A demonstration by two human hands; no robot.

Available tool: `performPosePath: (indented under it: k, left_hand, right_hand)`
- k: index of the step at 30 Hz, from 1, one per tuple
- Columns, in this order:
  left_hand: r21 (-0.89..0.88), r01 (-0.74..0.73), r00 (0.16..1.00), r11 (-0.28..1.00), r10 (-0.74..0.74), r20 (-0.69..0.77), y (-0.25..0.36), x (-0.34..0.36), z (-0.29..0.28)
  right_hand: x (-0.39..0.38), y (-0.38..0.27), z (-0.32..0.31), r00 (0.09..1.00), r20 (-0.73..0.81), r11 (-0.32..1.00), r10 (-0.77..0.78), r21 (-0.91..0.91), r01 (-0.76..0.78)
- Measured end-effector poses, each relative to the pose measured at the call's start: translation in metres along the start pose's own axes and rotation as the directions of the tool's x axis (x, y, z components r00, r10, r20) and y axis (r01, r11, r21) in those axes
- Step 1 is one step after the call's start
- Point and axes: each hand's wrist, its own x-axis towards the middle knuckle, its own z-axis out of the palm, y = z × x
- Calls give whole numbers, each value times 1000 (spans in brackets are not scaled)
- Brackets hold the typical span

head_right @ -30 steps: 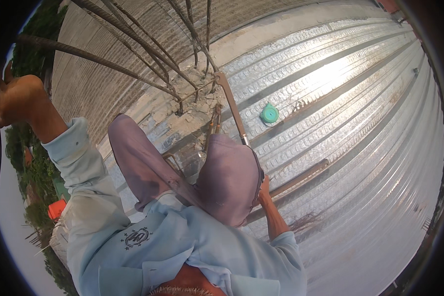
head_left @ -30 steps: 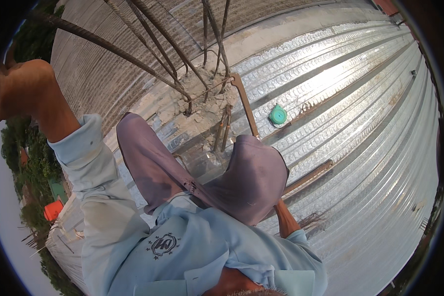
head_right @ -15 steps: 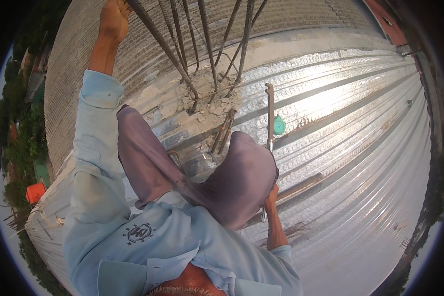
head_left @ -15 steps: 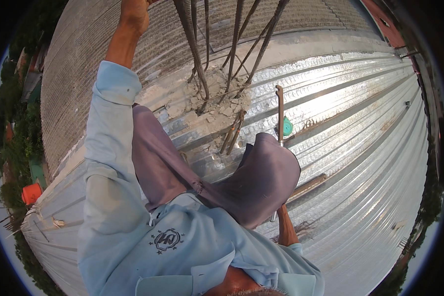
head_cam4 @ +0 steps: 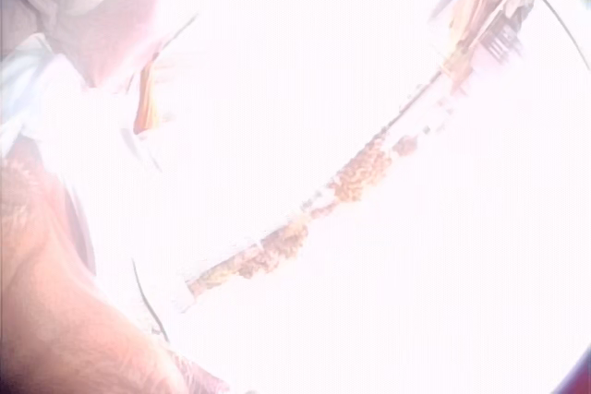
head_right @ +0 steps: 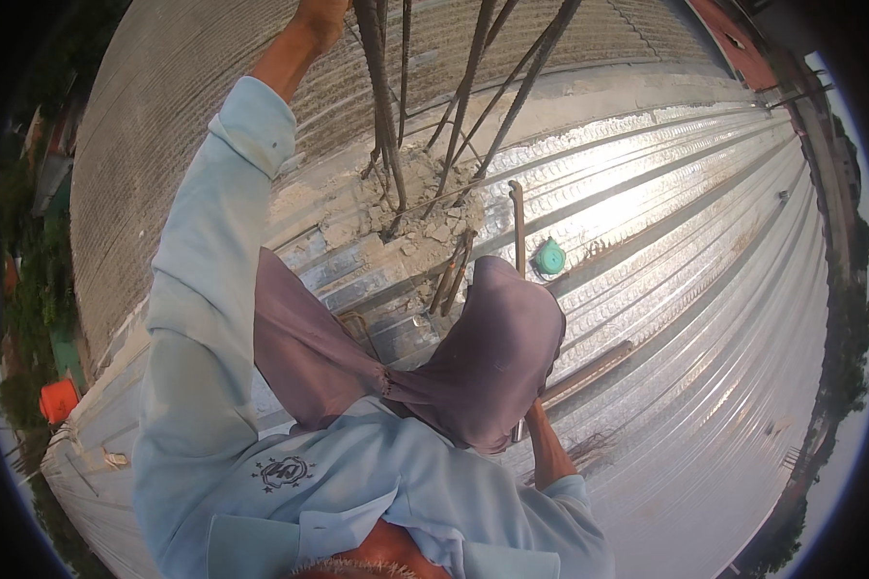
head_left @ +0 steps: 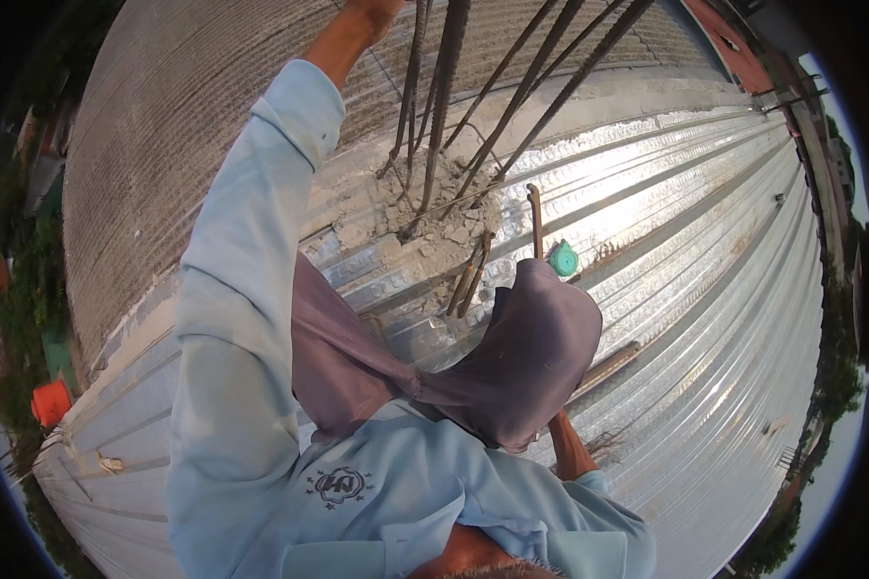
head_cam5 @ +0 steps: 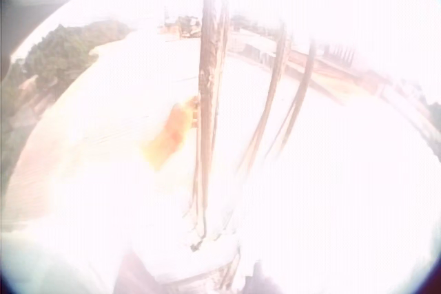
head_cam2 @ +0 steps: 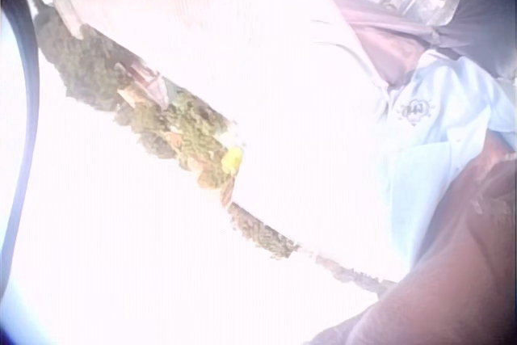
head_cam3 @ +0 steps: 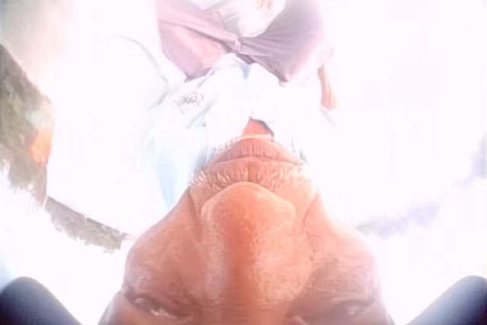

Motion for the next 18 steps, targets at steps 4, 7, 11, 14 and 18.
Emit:
performPosePath:
  k: [4,7,11,14,18]
  left_hand:
    - [5,-29,999,1000,29,38,19,20,7]
    - [15,-41,997,999,40,58,30,36,14]
    - [26,-94,991,995,91,94,58,57,26]
    - [27,-148,984,989,144,103,69,73,40]
    - [180,-146,989,973,142,37,80,65,30]
  right_hand:
    - [15,3,16,1000,-5,1000,-11,23,11]
    - [27,12,25,1000,-2,999,-4,54,4]
    - [42,30,25,998,-44,991,37,-127,-42]
    - [55,46,18,972,-143,967,-188,-203,157]
    - [64,70,43,999,6,988,-41,-150,41]
